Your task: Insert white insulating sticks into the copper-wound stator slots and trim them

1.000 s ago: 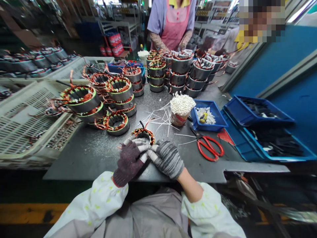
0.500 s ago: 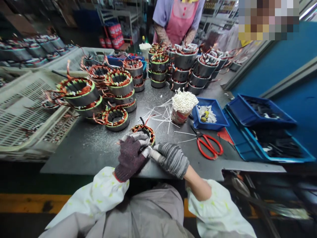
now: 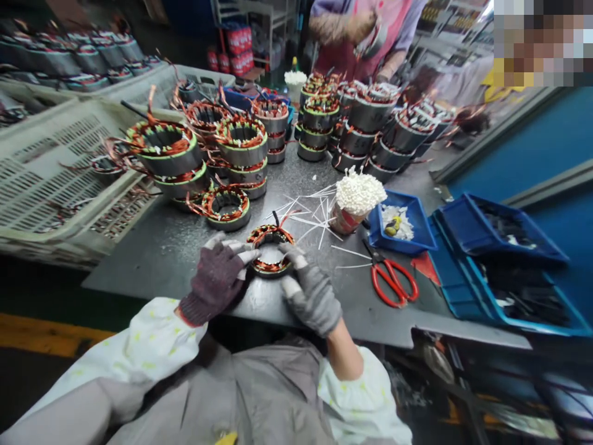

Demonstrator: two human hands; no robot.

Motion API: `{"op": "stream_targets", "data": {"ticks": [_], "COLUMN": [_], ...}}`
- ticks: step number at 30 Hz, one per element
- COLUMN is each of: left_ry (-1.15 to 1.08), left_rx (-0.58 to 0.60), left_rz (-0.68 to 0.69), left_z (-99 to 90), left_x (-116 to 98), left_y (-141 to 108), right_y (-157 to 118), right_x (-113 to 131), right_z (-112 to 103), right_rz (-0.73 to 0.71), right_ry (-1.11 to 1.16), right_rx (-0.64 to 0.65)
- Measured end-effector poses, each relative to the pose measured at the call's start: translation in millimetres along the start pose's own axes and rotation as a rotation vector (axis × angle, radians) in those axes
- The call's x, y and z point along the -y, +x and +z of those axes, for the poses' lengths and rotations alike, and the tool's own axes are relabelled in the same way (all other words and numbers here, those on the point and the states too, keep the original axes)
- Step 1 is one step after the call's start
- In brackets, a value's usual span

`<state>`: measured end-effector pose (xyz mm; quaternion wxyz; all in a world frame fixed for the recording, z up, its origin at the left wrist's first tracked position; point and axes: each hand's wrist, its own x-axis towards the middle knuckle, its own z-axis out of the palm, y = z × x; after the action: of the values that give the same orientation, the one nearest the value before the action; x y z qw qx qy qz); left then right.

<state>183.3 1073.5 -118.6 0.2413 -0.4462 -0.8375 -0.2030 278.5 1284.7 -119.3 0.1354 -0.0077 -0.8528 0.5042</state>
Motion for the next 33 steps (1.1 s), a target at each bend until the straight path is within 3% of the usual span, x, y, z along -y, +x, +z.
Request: {"op": "stream_targets", "data": {"ticks": [2, 5, 7, 11, 15, 17, 19, 22, 24, 28, 33], "left_ry": [0.023, -0.038, -0.085, -0.23, -0.339, -0.323, -0.276, -0.176, -0.108, -0.083, -0.122], "left_rx": [0.072, 0.202, 0.23, 0.179, 0.168, 0.095, 0.016, -0.074, -0.099, -0.058, -0.033], "left_rz": [-0.023, -0.03, 0.002, 0.149, 0.268, 0.31, 0.308, 0.217, 0.175, 0.216, 0.244], "left_z": [0.0, 4.6, 5.1, -5.5, -8.7, -1.7, 6.7, 14.6, 15.7, 14.4, 16.1], "left_x": [7.3, 7.8, 4.5, 3.4, 16.7, 19.7, 14.0, -5.2, -15.8, -16.3, -6.7], "left_y": [1.8, 8.9, 13.6, 18.6, 19.5, 18.0, 13.8, 6.3, 3.9, 4.6, 4.9], "right_y": [2.1, 16.6, 26.8, 38.1, 44.3, 47.2, 51.7, 68.4, 84.6, 106.2, 104.8], "right_x": [-0.2, -3.1, -6.2, -8.2, -18.3, -30.3, -43.4, -59.7, -66.9, -77.2, -84.9], "right_z": [15.5, 25.6, 20.2, 4.0, -17.1, -40.0, -68.4, -103.9, -115.5, -120.0, -119.3], "right_rz": [-0.03, -0.019, -0.031, -0.097, -0.185, -0.152, -0.053, 0.096, 0.128, 0.065, 0.037], "right_ry": [-0.145, -0.187, -0.18, -0.141, 0.115, 0.171, 0.107, -0.007, -0.064, -0.004, 0.064], "right_rx": [-0.032, -0.029, 0.06, 0.163, 0.194, 0.03, -0.256, -0.722, -0.887, -0.875, -0.911]}}
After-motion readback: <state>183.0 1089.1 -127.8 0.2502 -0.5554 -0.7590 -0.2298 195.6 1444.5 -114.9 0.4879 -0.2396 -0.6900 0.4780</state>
